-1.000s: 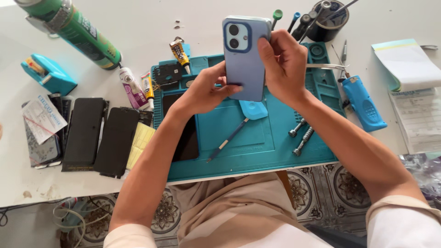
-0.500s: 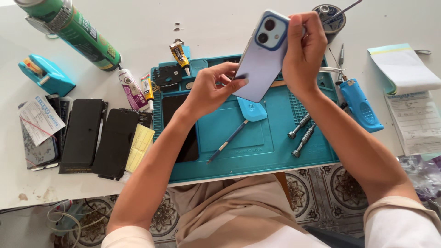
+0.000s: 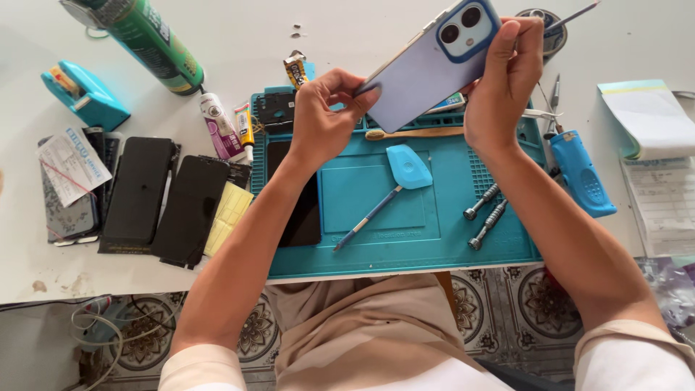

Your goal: The person disassembles a smartphone on a repair mat, using a screwdriver to unscrew components from the opened phone body. They then brush the phone parts, pry at the device with a plastic opening tool, and handle the back cover and a second phone shell while working over the mat.

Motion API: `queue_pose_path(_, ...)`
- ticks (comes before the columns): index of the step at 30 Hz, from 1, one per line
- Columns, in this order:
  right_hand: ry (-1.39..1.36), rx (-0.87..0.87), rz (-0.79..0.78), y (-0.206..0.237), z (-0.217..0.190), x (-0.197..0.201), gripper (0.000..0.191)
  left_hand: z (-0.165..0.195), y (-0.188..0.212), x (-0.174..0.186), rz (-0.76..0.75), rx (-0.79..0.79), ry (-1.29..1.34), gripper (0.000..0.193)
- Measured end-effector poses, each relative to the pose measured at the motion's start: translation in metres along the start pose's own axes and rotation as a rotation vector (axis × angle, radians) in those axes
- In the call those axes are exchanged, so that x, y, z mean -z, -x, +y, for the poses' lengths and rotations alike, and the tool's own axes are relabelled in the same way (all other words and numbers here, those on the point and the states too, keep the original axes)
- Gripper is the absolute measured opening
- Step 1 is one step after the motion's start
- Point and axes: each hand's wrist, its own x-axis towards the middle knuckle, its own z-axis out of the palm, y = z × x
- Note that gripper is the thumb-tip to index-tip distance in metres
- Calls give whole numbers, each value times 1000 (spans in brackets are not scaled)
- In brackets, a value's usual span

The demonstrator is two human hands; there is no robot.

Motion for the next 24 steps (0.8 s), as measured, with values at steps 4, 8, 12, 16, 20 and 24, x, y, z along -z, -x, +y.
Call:
queue_pose_path(4, -54, -35, 2, -2, 7, 6, 36, 0, -2, 2, -80, 18, 130, 14)
queue_pose_path(8, -132, -58, 2, -4, 13, 9, 37, 2, -3, 9, -225, 229, 366, 22)
queue_pose_path(12, -262, -200, 19, -7, 4, 4, 31, 2, -1, 10, -287, 292, 487, 20)
queue_pose_path(16, -428, -349, -38, -9, -18, -10, 31, -4, -1, 6, -214, 290, 601, 15)
queue_pose_path(20, -571, -489, 66, 5, -34, -29, 31, -6, 3, -3, -290, 114, 616, 22)
queue_pose_path(24, -434, -373, -31, 9, -33, -24, 28, 4, 11, -5, -507, -98, 381, 27)
